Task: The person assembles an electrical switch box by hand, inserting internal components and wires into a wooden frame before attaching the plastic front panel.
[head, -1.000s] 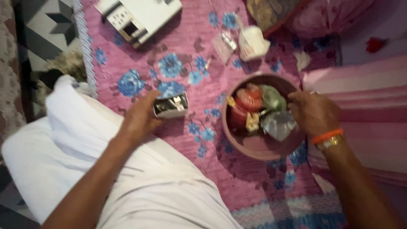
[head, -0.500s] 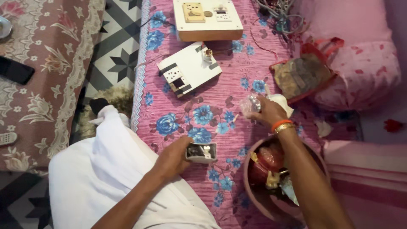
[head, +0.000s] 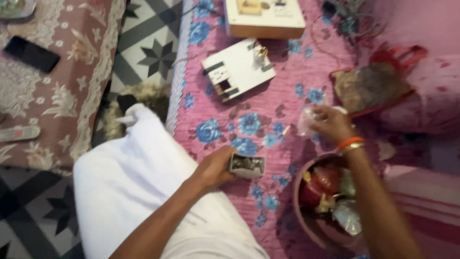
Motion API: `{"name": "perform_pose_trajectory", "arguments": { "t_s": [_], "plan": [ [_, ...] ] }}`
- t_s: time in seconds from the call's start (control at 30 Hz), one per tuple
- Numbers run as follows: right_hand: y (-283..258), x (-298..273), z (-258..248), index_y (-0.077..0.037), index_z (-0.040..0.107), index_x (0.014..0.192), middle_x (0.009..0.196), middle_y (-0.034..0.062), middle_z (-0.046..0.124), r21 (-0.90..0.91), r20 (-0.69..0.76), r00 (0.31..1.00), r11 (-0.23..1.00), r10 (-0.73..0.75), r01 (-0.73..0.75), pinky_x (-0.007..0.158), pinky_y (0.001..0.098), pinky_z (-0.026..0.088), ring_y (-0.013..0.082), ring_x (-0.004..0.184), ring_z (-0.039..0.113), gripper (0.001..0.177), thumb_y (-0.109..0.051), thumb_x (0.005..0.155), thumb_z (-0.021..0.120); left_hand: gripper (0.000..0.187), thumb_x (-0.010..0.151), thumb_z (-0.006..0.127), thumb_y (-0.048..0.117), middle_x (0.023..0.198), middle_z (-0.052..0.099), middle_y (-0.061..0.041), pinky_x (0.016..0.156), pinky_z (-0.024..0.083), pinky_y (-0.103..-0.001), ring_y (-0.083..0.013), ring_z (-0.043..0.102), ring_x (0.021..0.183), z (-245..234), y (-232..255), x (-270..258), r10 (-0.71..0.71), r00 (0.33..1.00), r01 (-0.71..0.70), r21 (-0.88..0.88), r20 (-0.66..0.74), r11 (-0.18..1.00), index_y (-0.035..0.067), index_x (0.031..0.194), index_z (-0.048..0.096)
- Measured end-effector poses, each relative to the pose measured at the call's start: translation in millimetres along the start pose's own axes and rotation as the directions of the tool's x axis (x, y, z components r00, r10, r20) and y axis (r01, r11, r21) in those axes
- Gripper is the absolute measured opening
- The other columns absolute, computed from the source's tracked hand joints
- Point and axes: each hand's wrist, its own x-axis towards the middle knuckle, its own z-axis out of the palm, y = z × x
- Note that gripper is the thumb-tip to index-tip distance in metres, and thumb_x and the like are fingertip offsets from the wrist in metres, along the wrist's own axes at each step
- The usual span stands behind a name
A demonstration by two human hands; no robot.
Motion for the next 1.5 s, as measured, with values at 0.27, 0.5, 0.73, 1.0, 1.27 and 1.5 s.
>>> {"name": "perform_pose_trajectory", "arguments": {
  "t_s": [0.27, 0.5, 0.73, 1.0, 1.27, 1.5],
  "plan": [
    [-141, -91, 15, -0.011, 0.073, 0.118, 0.106, 0.0073, 0.077, 0.479, 0.303, 0.95, 0.873, -0.071, -0.087, 0.069, 0.0308, 0.064, 0.0156, 0.085, 0.074, 0.035, -0.004, 0.083, 0.075, 0.052, 0.065, 0.084, 0.006, 0.1, 0.064, -0.012, 0.082, 0.052, -0.041, -0.0317, 0.066, 0.093, 0, -6, 3, 0.14, 0.99, -0.138, 0.049, -0.035, 0.989, 0.008, 0.111, 0.061],
    [-203, -140, 77, -0.014, 0.075, 0.105, 0.112, 0.0057, 0.075, -0.171, -0.053, 0.867, 0.86, -0.495, 0.481, 0.078, 0.0385, 0.058, 0.0316, 0.095, 0.068, 0.031, -0.003, 0.076, 0.077, 0.071, 0.068, 0.083, 0.011, 0.115, 0.06, -0.017, 0.09, 0.048, -0.045, -0.0369, 0.059, 0.106, -10, 12, -10, 0.351, 0.928, -0.345, 0.065, -0.127, 0.936, 0.001, 0.133, 0.055],
    [-202, -153, 66, -0.004, 0.073, 0.112, 0.118, 0.0195, 0.067, 0.033, -0.05, 0.879, 0.879, -0.474, 0.476, 0.08, 0.0405, 0.058, 0.0351, 0.101, 0.068, 0.035, 0.001, 0.077, 0.073, 0.029, 0.081, 0.073, 0.006, 0.114, 0.061, -0.012, 0.089, 0.051, -0.043, -0.0325, 0.059, 0.108, -14, 30, -25, 0.519, 0.853, -0.482, 0.301, -0.055, 0.823, 0.003, 0.109, 0.066],
    [-186, -145, 79, -0.016, 0.079, 0.098, 0.094, 0.002, 0.076, -0.095, -0.123, 0.887, 0.895, -0.446, 0.437, 0.072, 0.0368, 0.058, 0.0245, 0.086, 0.073, 0.024, -0.004, 0.078, 0.071, 0.011, 0.083, 0.071, 0.006, 0.098, 0.057, -0.017, 0.073, 0.047, -0.047, -0.0361, 0.055, 0.095, -5, 49, -29, 0.386, 0.921, -0.349, 0.326, -0.053, 0.878, 0.0, 0.088, 0.064],
    [-192, -140, 97, -0.009, 0.074, 0.096, 0.084, 0.0098, 0.073, -0.236, 0.086, 0.978, 0.95, -0.192, 0.207, 0.066, 0.0426, 0.055, 0.0301, 0.079, 0.071, 0.01, -0.013, 0.09, 0.067, 0.013, 0.08, 0.072, 0.005, 0.084, 0.058, -0.016, 0.069, 0.046, -0.049, -0.0379, 0.059, 0.081, 6, 37, -14, 0.353, 0.892, -0.277, 0.276, -0.284, 0.921, 0.005, 0.089, 0.063],
    [-185, -149, 79, -0.011, 0.073, 0.115, 0.083, 0.0083, 0.079, 0.462, 0.2, 0.977, 0.872, 0.075, -0.162, 0.065, 0.0343, 0.058, 0.0276, 0.074, 0.074, 0.024, -0.015, 0.091, 0.068, 0.016, 0.083, 0.073, 0.006, 0.086, 0.059, -0.015, 0.072, 0.049, -0.048, -0.0371, 0.061, 0.083, -3, 8, 1, 0.366, 0.881, -0.315, 0.206, -0.301, 0.927, 0.006, 0.085, 0.058]
  ]
}}
